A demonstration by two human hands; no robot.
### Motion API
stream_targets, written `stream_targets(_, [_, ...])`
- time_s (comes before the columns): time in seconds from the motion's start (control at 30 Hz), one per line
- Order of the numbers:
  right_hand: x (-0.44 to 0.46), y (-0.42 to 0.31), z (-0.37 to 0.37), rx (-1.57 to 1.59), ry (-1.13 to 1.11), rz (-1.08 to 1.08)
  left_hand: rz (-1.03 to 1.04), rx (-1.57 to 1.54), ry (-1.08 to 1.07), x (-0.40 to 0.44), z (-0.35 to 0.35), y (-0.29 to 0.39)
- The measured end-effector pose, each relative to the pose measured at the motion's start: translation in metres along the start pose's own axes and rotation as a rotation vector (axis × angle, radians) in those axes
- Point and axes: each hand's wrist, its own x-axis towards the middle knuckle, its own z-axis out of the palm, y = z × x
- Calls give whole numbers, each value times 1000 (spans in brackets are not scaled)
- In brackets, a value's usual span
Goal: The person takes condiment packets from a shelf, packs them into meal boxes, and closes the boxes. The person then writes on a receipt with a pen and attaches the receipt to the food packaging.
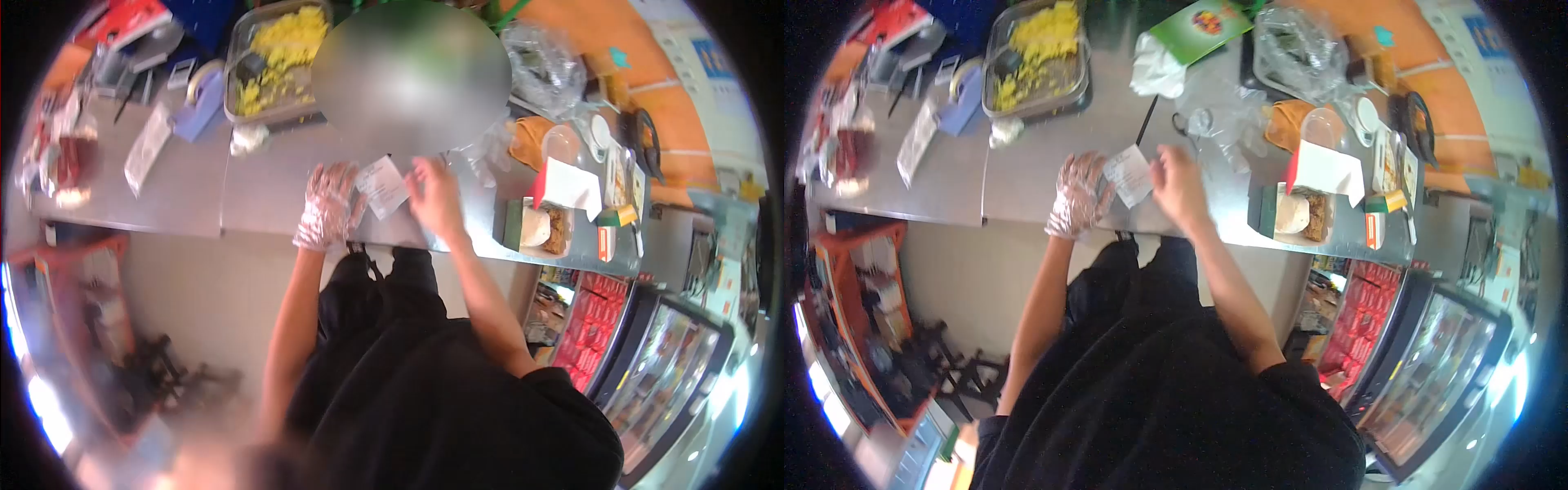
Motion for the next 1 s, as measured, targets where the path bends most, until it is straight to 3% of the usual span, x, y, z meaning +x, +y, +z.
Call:
stream_targets(0.03, [-17, 8, 19, -168, 51, -78, -7, -10, 13, 1, -1, 1])
stream_targets(0.17, [-23, 21, 61, -142, 14, -24, 5, -96, 23, 4, -6, 3])
stream_targets(0.27, [-15, 1, 53, 291, -179, 208, -144, -165, 1, 5, -14, 13])
stream_targets(0.3, [-14, -11, 43, 408, -183, 181, -302, -425, 53, 2, -14, 15])
stream_targets(0.33, [-18, -23, 42, 587, -77, 201, -354, -365, 121, 4, -23, 24])
stream_targets(0.37, [-16, -26, 38, 851, -208, 286, -628, -450, -99, 8, -45, 35])
stream_targets(0.4, [-18, -32, 34, 908, -184, 273, -739, -655, -15, -13, -17, 6])
stream_targets(0.47, [-27, -35, 33, 947, -140, 217, -771, -1210, -9, -30, -6, 1])
stream_targets(0.53, [-36, -31, 37, 915, -115, 136, -636, -1265, -43, -47, 7, -10])
stream_targets(0.67, [-56, -26, 23, 660, -108, 116, 60, -609, -68, -48, 19, -40])
stream_targets(0.77, [-68, -17, 10, 614, -151, 141, -54, -868, -29, -44, 24, -37])
stream_targets(0.9, [-89, 22, -8, 389, -98, 122, -800, -1110, -10, 10, -41, 43])
stream_targets(1.0, [-113, 17, -71, 394, -148, 202, -755, -764, -65, -6, -4, -37])
